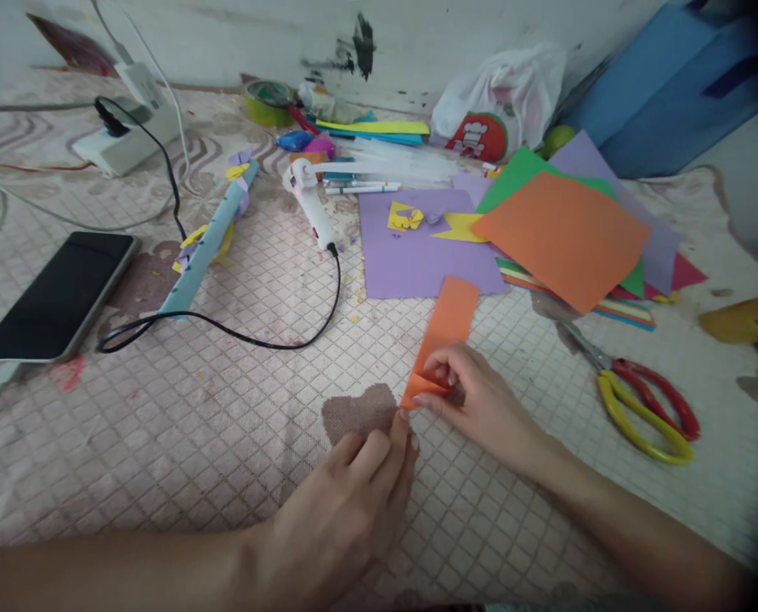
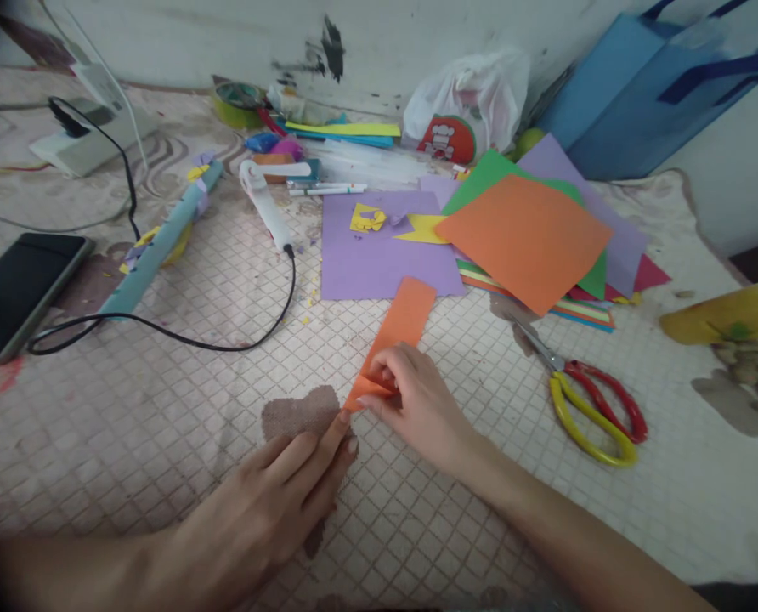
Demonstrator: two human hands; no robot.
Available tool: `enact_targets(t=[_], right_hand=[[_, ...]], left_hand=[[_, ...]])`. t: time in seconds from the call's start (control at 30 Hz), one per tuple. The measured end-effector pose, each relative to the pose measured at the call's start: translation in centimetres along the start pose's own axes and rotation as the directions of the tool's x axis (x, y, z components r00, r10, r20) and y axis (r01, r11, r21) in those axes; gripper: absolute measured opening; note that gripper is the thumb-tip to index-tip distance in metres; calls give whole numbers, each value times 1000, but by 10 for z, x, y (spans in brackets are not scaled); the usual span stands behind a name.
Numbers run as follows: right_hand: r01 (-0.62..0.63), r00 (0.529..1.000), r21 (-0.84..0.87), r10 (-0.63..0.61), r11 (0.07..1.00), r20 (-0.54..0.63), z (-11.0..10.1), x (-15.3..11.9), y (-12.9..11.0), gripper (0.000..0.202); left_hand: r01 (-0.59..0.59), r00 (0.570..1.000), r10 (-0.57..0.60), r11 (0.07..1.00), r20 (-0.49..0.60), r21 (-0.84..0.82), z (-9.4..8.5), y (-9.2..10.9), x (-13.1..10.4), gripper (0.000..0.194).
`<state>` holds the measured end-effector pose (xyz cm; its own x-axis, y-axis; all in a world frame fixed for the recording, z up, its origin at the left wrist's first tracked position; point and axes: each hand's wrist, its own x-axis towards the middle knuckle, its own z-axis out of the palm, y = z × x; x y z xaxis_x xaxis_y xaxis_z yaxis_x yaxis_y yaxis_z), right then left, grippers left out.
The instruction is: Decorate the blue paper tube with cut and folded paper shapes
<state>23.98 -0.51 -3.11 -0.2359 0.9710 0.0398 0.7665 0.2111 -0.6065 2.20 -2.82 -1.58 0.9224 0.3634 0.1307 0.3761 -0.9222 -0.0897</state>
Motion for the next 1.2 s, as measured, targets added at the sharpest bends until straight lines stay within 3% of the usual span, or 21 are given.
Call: enact_targets(t=[0.27, 0.57, 0.77, 0.87, 1.0, 1.1, 1.2], right_hand=[[-75, 997, 45, 74, 996, 23, -15, -6, 13, 26], [-62, 998, 120, 58, 991, 36, -19, -5, 14, 24], [-23, 999, 169, 15, 985, 44, -19, -2, 15, 22], [7, 1000, 178, -12, 984, 28, -19, -1, 15, 20], [38, 999, 201, -40, 979, 9, -17, -1, 15, 15], [52, 999, 192, -51, 980, -7, -16, -1, 15, 16], [72, 997, 174, -72, 982, -8, -15, -1, 17, 19]], left_hand=[[-38, 999, 39, 999, 33, -35, 4, -1, -5, 41], [-18, 1000, 17, 998, -11, -56, 4, -10, -4, 39], [17, 994, -29, 993, -107, -114, 5, -12, -16, 31], [34, 986, -64, 981, -151, -189, 0, -17, -6, 27], [-30, 984, -7, 979, -177, -202, 2, -22, 18, 34], [-63, 992, 37, 974, -118, -218, 14, -25, 25, 48], [-54, 998, 38, 953, -57, -298, 22, -29, 20, 48]])
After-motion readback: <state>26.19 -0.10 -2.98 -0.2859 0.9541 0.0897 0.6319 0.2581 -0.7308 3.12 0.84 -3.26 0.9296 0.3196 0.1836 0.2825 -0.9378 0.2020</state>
